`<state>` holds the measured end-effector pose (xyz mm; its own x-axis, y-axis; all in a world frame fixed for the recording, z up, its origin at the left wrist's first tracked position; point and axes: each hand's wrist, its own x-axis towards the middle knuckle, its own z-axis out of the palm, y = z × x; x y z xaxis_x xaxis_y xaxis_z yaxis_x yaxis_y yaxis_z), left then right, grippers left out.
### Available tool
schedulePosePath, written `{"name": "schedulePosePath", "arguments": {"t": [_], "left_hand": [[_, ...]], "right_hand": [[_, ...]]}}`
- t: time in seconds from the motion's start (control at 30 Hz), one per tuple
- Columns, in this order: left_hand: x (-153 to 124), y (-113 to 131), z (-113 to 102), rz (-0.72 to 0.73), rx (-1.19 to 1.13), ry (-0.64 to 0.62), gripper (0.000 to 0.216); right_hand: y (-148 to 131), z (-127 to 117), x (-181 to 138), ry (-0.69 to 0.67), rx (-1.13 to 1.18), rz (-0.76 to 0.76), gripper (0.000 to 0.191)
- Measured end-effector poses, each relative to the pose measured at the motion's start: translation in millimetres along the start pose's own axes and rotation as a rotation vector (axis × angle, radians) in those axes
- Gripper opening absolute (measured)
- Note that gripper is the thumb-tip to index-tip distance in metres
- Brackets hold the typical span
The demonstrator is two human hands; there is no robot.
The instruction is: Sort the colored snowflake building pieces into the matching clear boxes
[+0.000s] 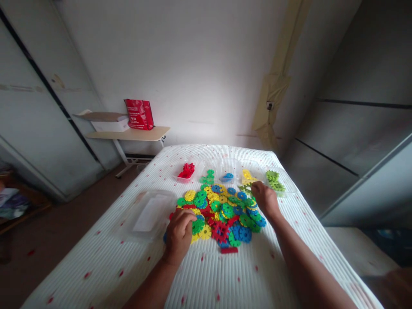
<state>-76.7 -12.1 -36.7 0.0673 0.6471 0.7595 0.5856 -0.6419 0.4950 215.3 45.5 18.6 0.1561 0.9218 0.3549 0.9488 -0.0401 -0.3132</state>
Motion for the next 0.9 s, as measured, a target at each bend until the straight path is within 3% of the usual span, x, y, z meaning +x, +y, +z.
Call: {"name": "schedulePosePath", "arguments": {"t": [0.13, 0.33, 0.67, 0.9], "left_hand": [[0, 0, 1, 0.008, 0.003, 0.003, 0.024], [-1, -1, 0, -0.003, -0.002, -0.005, 0.024], [0, 2, 0, -0.008, 0.027, 0.011, 0.027], [-1, 12, 3, 0.142, 0.059, -0.144, 0.029]], "right_hand": [[20, 19, 9, -0.065, -0.013, 0.063, 0.028], [12, 28, 9, -0.181, -0.133, 0.120, 0.029], [14, 34, 8, -0.213, -0.201, 0.049, 0.036], [16, 31, 7, -0.211, -0.193, 0.036, 0.032]]}}
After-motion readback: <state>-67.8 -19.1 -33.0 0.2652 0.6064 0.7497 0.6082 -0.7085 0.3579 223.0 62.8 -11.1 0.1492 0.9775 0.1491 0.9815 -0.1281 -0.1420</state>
